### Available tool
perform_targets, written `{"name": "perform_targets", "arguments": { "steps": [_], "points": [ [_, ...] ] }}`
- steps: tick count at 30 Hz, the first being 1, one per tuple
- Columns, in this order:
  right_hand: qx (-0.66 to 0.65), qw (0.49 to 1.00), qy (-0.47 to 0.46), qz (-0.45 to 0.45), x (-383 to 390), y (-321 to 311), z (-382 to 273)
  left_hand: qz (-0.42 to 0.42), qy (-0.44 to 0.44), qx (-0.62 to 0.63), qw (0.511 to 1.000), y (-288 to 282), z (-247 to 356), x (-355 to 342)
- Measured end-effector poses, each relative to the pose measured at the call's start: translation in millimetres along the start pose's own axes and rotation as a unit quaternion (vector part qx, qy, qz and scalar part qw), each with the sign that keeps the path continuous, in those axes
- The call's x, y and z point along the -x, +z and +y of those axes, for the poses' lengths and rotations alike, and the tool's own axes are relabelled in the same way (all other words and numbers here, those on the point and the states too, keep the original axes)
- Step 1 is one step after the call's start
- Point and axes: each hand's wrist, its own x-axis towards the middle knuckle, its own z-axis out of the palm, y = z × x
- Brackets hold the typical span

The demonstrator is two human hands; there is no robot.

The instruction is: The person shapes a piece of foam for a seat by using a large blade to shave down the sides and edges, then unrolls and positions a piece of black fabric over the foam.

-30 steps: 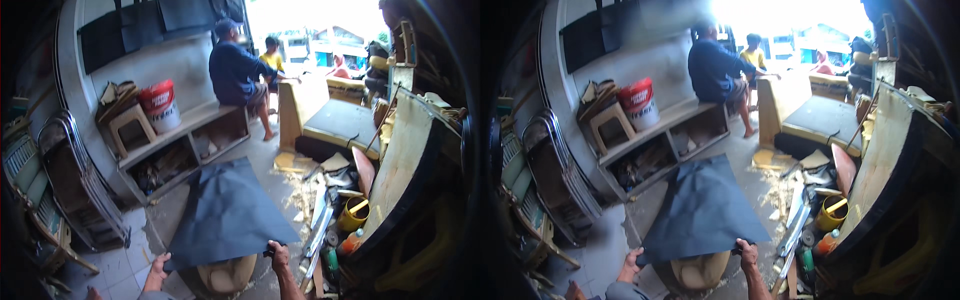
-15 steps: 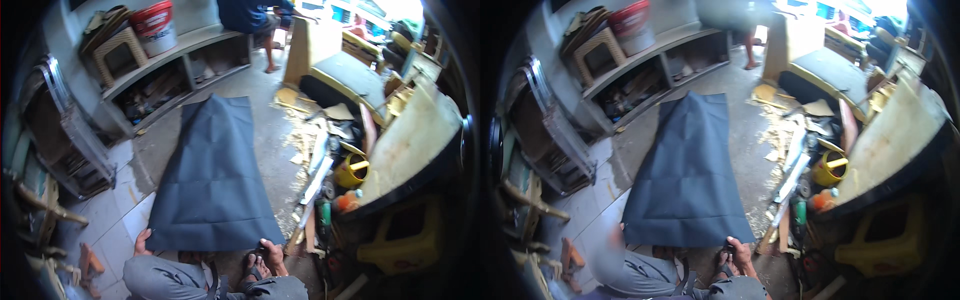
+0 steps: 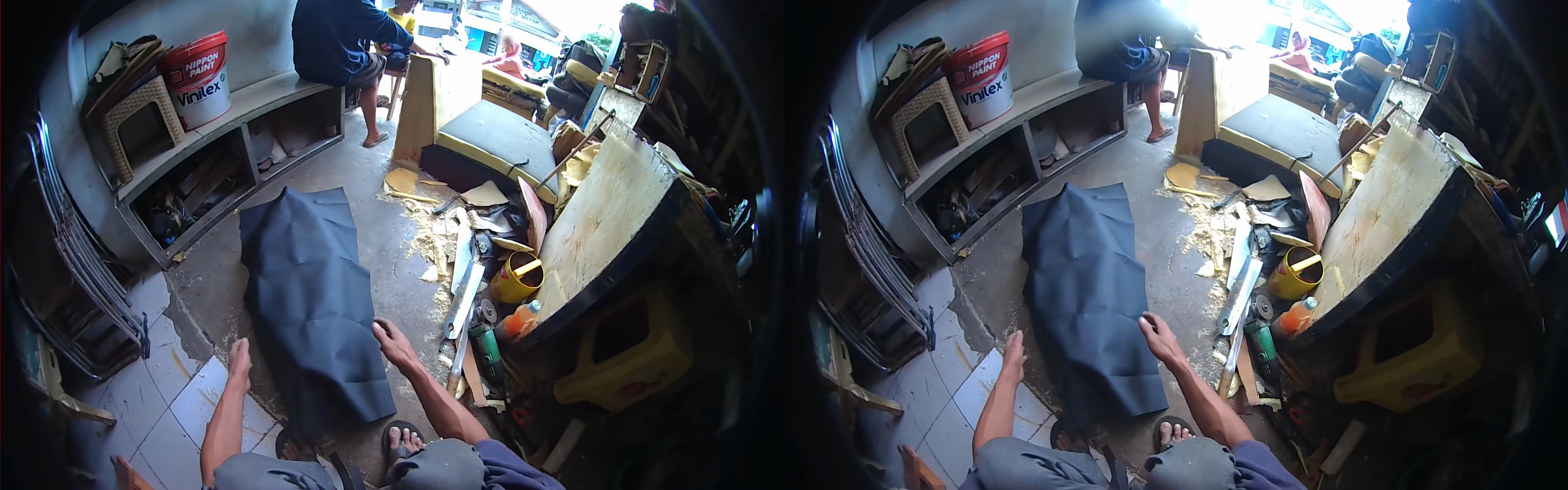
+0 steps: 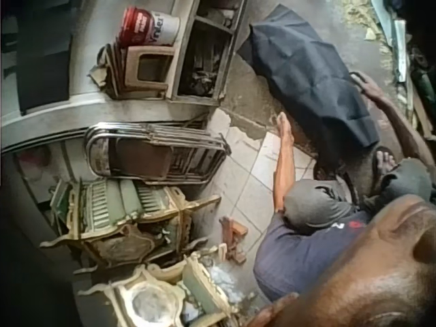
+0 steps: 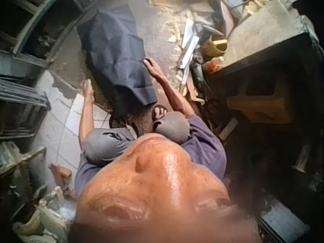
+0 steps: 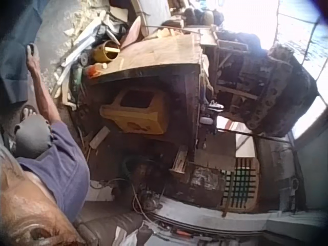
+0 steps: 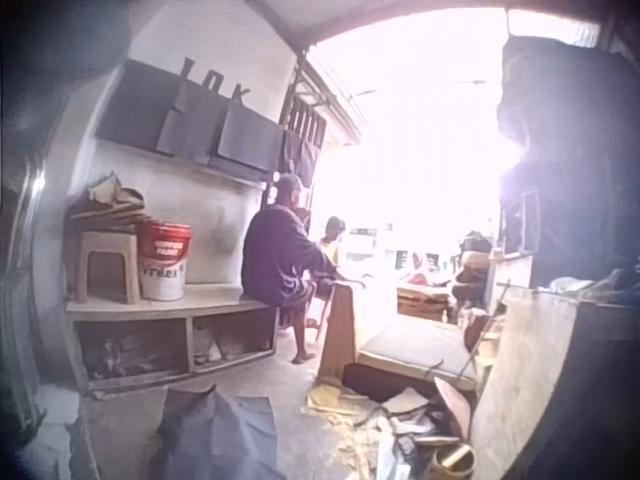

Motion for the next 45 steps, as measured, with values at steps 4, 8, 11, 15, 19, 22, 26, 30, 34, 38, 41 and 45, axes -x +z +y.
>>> {"name": "perform_targets", "arguments": {
  "steps": [4,8,11,15,19,22,26,30,34,38,41,45],
  "points": [
    [0.102,0.989,0.110,-0.002,-70,39,38,-0.020,-0.100,0.091,0.991,57,-22,-35],
    [0.132,0.981,0.144,0.010,-77,55,44,-0.005,-0.160,0.181,0.970,83,-41,-43],
    [0.110,0.983,0.140,0.038,-64,60,59,-0.002,-0.177,0.229,0.957,88,-53,-49],
    [0.100,0.989,0.094,0.051,-36,67,68,-0.017,-0.189,0.244,0.951,70,-84,-29],
    [0.049,0.993,0.111,0.011,-2,33,94,-0.089,-0.164,0.210,0.960,53,-109,18],
    [-0.027,0.971,0.238,-0.001,14,15,87,-0.136,-0.138,0.199,0.961,38,-111,48],
    [-0.164,0.942,0.294,0.006,-9,9,115,-0.107,-0.222,0.176,0.953,29,-68,72],
    [-0.067,0.971,0.226,0.050,-18,20,131,-0.112,-0.194,0.221,0.949,35,-88,59],
    [-0.010,0.968,0.250,0.036,-6,18,134,-0.084,-0.174,0.235,0.953,28,-89,75],
    [0.040,0.966,0.250,0.048,9,12,134,-0.086,-0.195,0.260,0.942,23,-88,82],
    [-0.078,0.961,0.257,0.065,17,4,128,-0.037,-0.225,0.259,0.939,26,-68,92],
    [-0.165,0.939,0.293,0.077,11,3,119,0.006,-0.202,0.228,0.952,27,-64,90]
  ]
}}
